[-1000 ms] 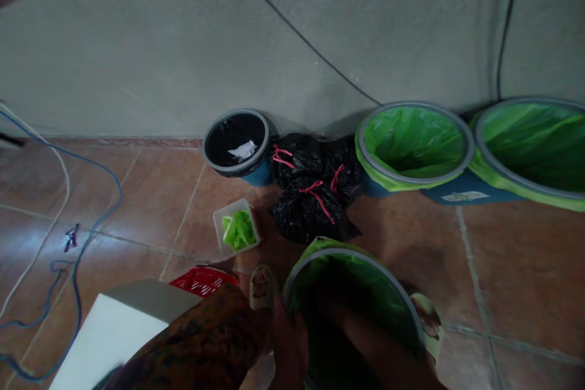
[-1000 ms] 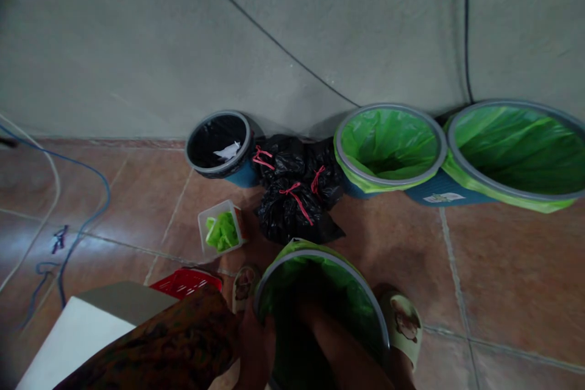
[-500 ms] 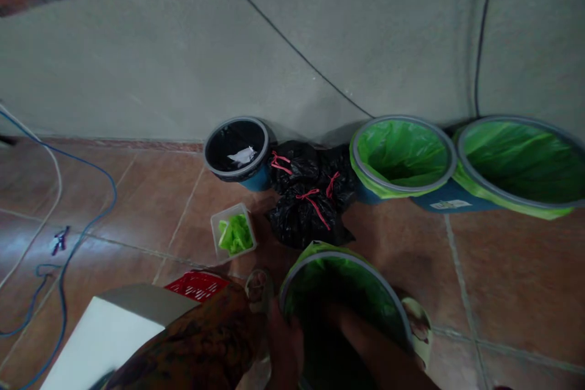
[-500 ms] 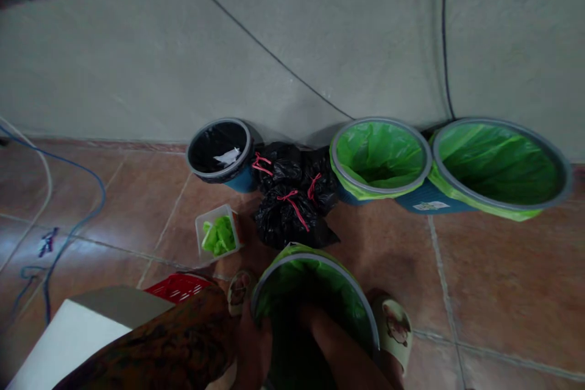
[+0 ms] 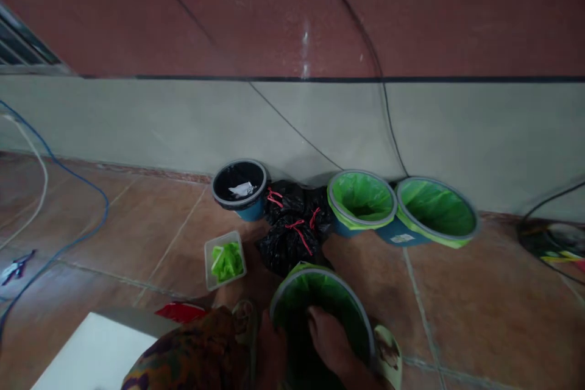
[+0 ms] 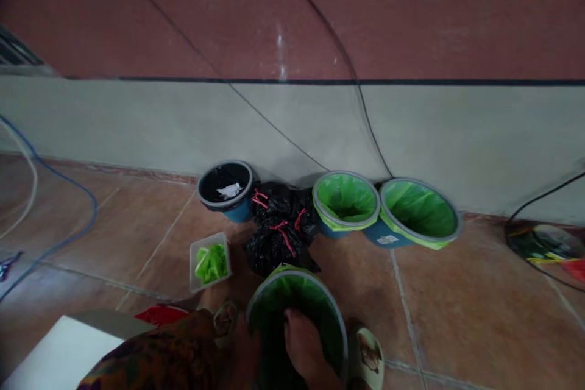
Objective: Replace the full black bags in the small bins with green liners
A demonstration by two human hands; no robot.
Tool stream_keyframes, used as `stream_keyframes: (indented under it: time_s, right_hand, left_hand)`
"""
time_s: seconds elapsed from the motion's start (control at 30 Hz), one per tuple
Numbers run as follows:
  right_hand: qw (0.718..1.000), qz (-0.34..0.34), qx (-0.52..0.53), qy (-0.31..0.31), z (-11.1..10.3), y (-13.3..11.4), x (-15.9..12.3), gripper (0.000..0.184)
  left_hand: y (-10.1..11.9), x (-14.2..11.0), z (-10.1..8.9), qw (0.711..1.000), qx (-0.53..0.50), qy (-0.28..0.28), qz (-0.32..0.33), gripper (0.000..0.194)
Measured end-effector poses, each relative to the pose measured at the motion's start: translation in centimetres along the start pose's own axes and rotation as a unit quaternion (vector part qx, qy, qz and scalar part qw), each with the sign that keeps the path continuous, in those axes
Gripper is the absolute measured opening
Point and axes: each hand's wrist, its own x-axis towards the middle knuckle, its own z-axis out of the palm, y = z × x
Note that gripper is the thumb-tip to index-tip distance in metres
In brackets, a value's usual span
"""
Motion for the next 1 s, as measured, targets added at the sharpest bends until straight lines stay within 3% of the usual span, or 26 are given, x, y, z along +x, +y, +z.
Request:
stream_keyframes:
  time_s: [0.13,0.23,0.4,0.57,0.67,0.77,0.9,1.0]
  right_hand:
    - [0.985,0.058,-0.063,0.147,-2.8,0.7,0.2,0.04]
    - [0.967,0.104,-0.128,0.195,-3.5,2.3,-2.1,0.039]
    - [0.968,0.119,-0.143,0.17,-3.1,3.0,-4.5,0.038]
    - [0.977,0.077,-0.121,0.158,-3.9,0.9,-3.0,0.04]
    - [0.981,0.002,-0.121,0.154,-5.1,-1.1,-0.3,0.041]
    - [0.984,-0.049,-0.123,0.123,-6.2,-2.9,3.1,0.045]
    - [0.985,-0.07,-0.15,0.041,-6.6,-3.9,7.1,0.04]
    - [0.984,-0.053,-0.169,-0.023,-6.3,-3.3,8.8,0.038]
  left_hand:
    - [0.3,0.0,-0.6,1.0,0.013,-0.007,0.011,0.037]
    - [0.3,-0.5,-1.3,0.998,0.012,0.028,0.046,0.039]
    - [0.1,-1.5,-2.7,0.992,0.005,0.088,0.095,0.051]
    - [0.2,-2.3,-4.0,0.985,0.05,0.095,0.136,0.051]
    - [1.7,-1.9,-4.5,0.979,0.087,0.07,0.172,0.056]
    - [4.9,-0.3,-4.6,0.968,0.125,0.037,0.215,0.061]
    - [9.1,2.4,-3.9,0.93,0.185,-0.067,0.312,0.056]
    - [9.9,3.9,-3.1,0.925,0.227,-0.122,0.279,0.045]
